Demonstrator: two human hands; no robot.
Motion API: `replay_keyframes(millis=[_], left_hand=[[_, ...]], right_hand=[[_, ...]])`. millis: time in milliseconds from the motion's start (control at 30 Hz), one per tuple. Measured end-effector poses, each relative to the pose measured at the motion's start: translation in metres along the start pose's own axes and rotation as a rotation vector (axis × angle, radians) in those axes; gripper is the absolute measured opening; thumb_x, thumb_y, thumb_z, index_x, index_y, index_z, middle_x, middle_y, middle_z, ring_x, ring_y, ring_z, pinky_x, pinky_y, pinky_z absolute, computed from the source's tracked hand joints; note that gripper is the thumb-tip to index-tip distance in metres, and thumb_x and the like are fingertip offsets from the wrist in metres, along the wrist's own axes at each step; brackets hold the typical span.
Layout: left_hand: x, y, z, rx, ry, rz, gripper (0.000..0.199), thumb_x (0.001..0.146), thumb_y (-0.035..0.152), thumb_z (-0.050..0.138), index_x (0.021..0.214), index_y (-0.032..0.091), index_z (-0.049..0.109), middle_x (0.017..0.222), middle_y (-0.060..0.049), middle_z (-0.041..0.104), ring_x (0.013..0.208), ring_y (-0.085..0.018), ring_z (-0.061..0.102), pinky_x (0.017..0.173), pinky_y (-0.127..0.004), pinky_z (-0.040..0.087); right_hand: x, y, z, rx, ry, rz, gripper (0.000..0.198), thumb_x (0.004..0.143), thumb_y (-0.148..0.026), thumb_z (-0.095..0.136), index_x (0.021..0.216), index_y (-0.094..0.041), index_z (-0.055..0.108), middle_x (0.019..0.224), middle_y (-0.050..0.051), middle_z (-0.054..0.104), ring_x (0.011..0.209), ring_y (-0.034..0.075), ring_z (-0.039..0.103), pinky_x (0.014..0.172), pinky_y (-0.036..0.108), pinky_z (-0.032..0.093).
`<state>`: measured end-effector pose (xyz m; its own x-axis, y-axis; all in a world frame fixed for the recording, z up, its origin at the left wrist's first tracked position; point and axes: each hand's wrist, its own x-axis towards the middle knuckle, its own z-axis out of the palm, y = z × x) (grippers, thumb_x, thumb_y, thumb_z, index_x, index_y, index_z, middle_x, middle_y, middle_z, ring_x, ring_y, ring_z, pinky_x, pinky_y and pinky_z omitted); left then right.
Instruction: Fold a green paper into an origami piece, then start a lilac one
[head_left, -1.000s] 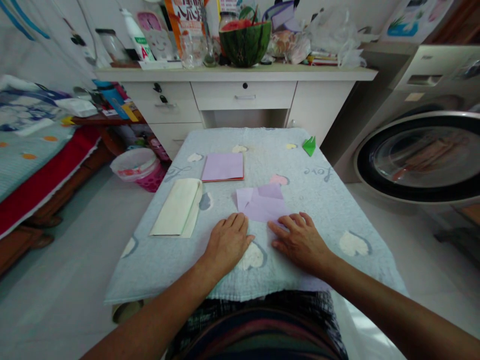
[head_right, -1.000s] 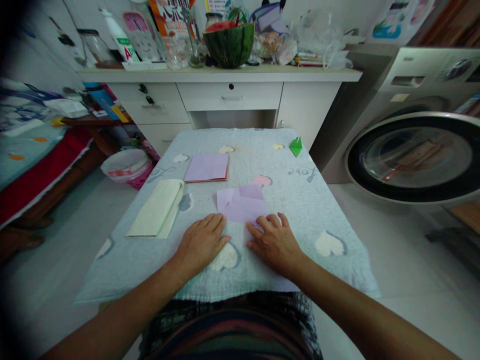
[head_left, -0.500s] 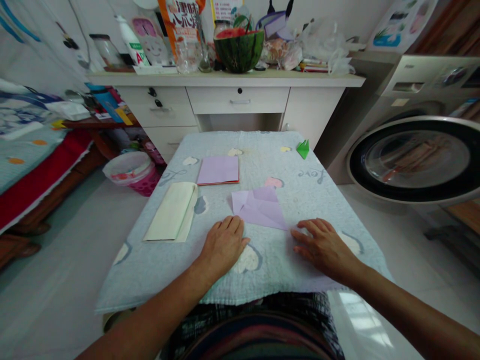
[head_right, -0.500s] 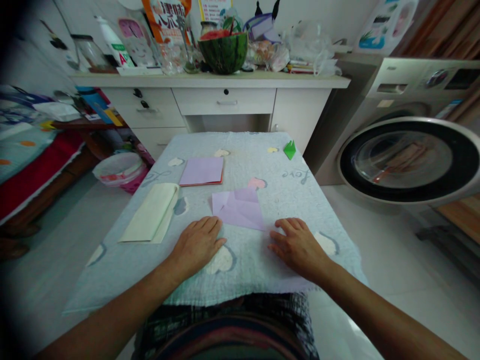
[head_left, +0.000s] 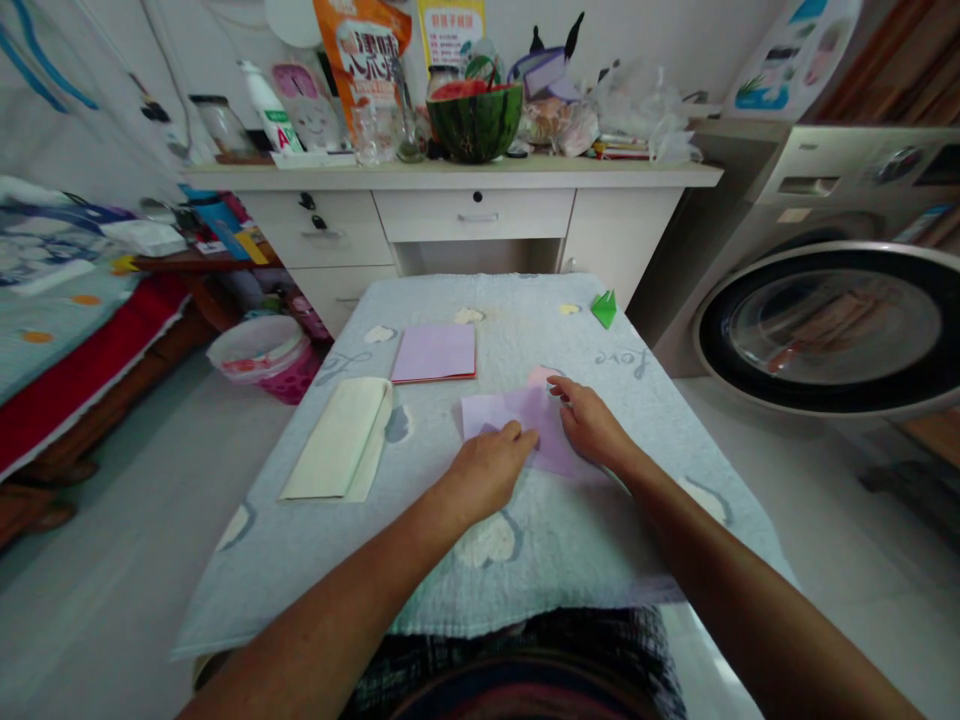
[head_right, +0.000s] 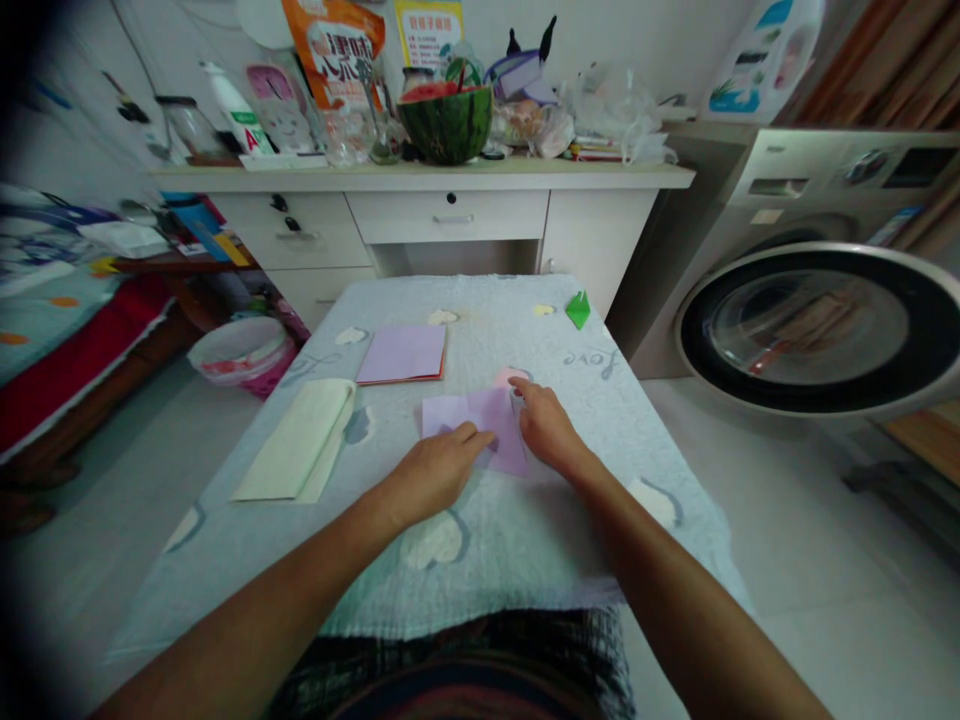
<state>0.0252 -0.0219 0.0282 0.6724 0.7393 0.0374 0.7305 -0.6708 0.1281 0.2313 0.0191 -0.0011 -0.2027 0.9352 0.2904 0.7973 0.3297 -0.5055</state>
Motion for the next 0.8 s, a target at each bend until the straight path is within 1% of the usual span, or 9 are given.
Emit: replay_keyframes(millis=[133, 233, 367, 433, 500, 600, 633, 700, 800], left_hand=[[-0.003, 0.001, 0.0, 0.03, 0.02, -0.006, 0.025, 0.087, 0.006, 0.043, 0.101, 0.021, 0.056, 0.098, -0.004, 0.058, 0.076, -0.018, 0.06, 0.062, -0.03, 0.049], [-0.009, 0.002, -0.003, 0.052, 0.045, 0.003, 0.019, 0.088, 0.008, 0.042, 0.09, 0.019, 0.057, 0.096, -0.005, 0.057, 0.076, -0.018, 0.058, 0.065, -0.031, 0.05], [-0.017, -0.003, -0.009, 0.084, 0.092, -0.005, 0.014, 0.09, 0.011, 0.044, 0.09, 0.019, 0.056, 0.094, -0.005, 0.056, 0.079, -0.018, 0.057, 0.069, -0.032, 0.052], [-0.021, -0.01, -0.01, 0.079, 0.148, -0.028, 0.012, 0.09, 0.013, 0.045, 0.091, 0.019, 0.055, 0.097, -0.005, 0.055, 0.081, -0.018, 0.057, 0.072, -0.033, 0.053], [-0.026, -0.02, -0.008, 0.066, 0.207, -0.038, 0.012, 0.089, 0.012, 0.045, 0.091, 0.018, 0.056, 0.1, -0.006, 0.054, 0.084, -0.018, 0.057, 0.075, -0.032, 0.053], [-0.034, -0.033, -0.002, 0.02, 0.309, -0.019, 0.015, 0.086, 0.009, 0.046, 0.093, 0.017, 0.057, 0.108, -0.008, 0.053, 0.092, -0.019, 0.058, 0.082, -0.033, 0.053], [-0.037, -0.037, 0.0, -0.004, 0.357, -0.012, 0.015, 0.086, 0.008, 0.046, 0.091, 0.016, 0.057, 0.111, -0.009, 0.053, 0.094, -0.018, 0.058, 0.085, -0.033, 0.053], [-0.043, -0.042, 0.004, -0.047, 0.427, 0.004, 0.015, 0.086, 0.008, 0.045, 0.089, 0.017, 0.058, 0.114, -0.01, 0.053, 0.099, -0.018, 0.058, 0.088, -0.033, 0.052], [-0.048, -0.045, 0.009, -0.144, 0.492, 0.001, 0.015, 0.086, 0.009, 0.047, 0.089, 0.018, 0.059, 0.116, -0.009, 0.053, 0.104, -0.018, 0.058, 0.09, -0.032, 0.051]], right_hand=[[-0.002, 0.004, 0.01, 0.054, 0.027, -0.055, 0.053, 0.077, -0.003, 0.04, 0.127, -0.014, 0.054, 0.115, 0.011, 0.066, 0.103, 0.022, 0.057, 0.094, 0.039, 0.044], [-0.004, 0.007, 0.01, 0.097, 0.051, -0.108, 0.05, 0.079, -0.005, 0.041, 0.126, -0.018, 0.055, 0.117, 0.01, 0.064, 0.106, 0.022, 0.055, 0.095, 0.041, 0.043], [-0.005, 0.007, 0.005, 0.142, 0.077, -0.145, 0.043, 0.082, -0.008, 0.043, 0.119, -0.024, 0.058, 0.111, 0.007, 0.063, 0.107, 0.023, 0.053, 0.096, 0.045, 0.042], [-0.006, 0.004, 0.001, 0.149, 0.078, -0.153, 0.039, 0.082, -0.01, 0.046, 0.116, -0.024, 0.058, 0.109, 0.007, 0.062, 0.107, 0.023, 0.053, 0.096, 0.045, 0.042], [-0.007, 0.001, -0.001, 0.131, 0.104, -0.145, 0.037, 0.082, -0.012, 0.049, 0.116, -0.024, 0.058, 0.112, 0.008, 0.057, 0.109, 0.024, 0.05, 0.097, 0.045, 0.04], [-0.01, -0.005, -0.002, 0.062, 0.178, -0.116, 0.042, 0.08, -0.014, 0.052, 0.12, -0.024, 0.055, 0.123, 0.011, 0.046, 0.118, 0.026, 0.044, 0.101, 0.048, 0.037], [-0.01, -0.007, -0.002, 0.04, 0.191, -0.117, 0.044, 0.079, -0.015, 0.054, 0.122, -0.024, 0.053, 0.127, 0.012, 0.043, 0.121, 0.027, 0.041, 0.102, 0.05, 0.035], [-0.011, -0.009, 0.0, 0.015, 0.185, -0.146, 0.05, 0.077, -0.015, 0.055, 0.126, -0.025, 0.05, 0.134, 0.012, 0.038, 0.127, 0.03, 0.036, 0.103, 0.053, 0.033], [-0.012, -0.011, 0.002, 0.024, 0.155, -0.199, 0.064, 0.071, -0.007, 0.049, 0.132, -0.026, 0.044, 0.139, 0.012, 0.036, 0.131, 0.03, 0.032, 0.105, 0.055, 0.03]])
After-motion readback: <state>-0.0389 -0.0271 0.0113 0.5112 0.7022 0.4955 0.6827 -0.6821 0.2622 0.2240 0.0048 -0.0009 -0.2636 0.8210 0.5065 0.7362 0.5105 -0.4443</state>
